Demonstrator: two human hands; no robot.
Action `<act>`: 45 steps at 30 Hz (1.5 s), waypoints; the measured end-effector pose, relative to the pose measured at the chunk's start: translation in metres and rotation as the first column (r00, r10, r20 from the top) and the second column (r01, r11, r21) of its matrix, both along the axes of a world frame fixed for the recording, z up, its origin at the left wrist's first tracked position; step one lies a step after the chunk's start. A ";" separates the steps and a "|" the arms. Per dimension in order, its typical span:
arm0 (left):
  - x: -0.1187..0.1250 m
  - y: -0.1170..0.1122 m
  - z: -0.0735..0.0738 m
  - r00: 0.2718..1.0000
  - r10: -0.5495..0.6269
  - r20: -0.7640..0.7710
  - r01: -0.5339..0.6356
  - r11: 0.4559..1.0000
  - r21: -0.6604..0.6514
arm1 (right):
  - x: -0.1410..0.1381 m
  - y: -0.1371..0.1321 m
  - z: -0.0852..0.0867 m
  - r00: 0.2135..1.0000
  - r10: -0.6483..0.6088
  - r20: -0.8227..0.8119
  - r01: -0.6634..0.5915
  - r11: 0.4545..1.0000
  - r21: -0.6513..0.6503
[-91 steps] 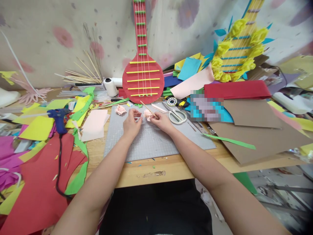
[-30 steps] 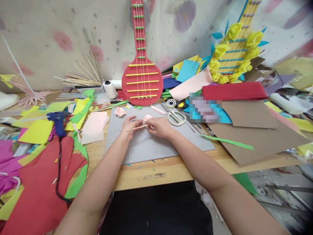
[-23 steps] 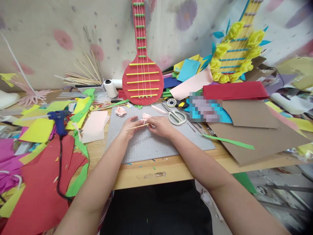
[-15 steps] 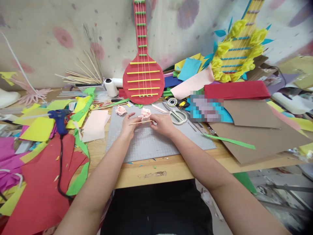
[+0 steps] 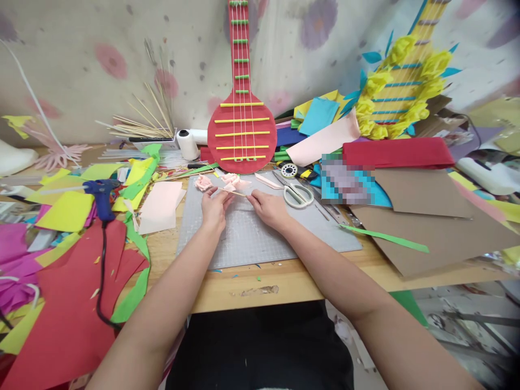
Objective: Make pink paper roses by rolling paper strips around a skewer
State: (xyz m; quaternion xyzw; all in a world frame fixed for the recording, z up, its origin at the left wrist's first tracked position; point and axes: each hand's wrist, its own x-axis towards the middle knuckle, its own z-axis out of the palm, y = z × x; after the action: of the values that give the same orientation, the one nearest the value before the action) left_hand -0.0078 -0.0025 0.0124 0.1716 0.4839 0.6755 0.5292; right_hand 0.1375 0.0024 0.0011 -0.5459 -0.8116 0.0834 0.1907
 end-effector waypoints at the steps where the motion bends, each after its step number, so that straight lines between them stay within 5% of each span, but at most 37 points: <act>1: 0.000 0.000 0.000 1.000 -0.013 0.016 0.013 1.000 0.010 | 0.001 0.001 0.000 1.000 -0.008 0.005 0.008 1.000 -0.002; 7: 0.000 0.001 -0.004 0.997 -0.044 0.059 0.040 0.997 0.065 | 0.008 0.006 -0.002 0.998 -0.059 0.000 0.059 0.995 -0.079; 29: 0.000 0.003 -0.002 0.993 0.073 0.092 -0.073 0.997 -0.002 | 0.000 0.009 -0.004 0.942 0.087 -0.324 -0.192 0.932 -0.306; 45: -0.002 0.002 -0.002 0.991 0.075 0.114 -0.079 0.996 0.031 | -0.003 0.000 -0.004 0.844 0.117 -0.523 -0.276 0.932 -0.237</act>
State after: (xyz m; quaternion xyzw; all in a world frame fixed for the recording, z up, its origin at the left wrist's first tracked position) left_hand -0.0095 -0.0003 0.0109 0.1238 0.4476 0.7124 0.5262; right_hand 0.1346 0.0020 -0.0032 -0.4412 -0.7635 0.3648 0.2989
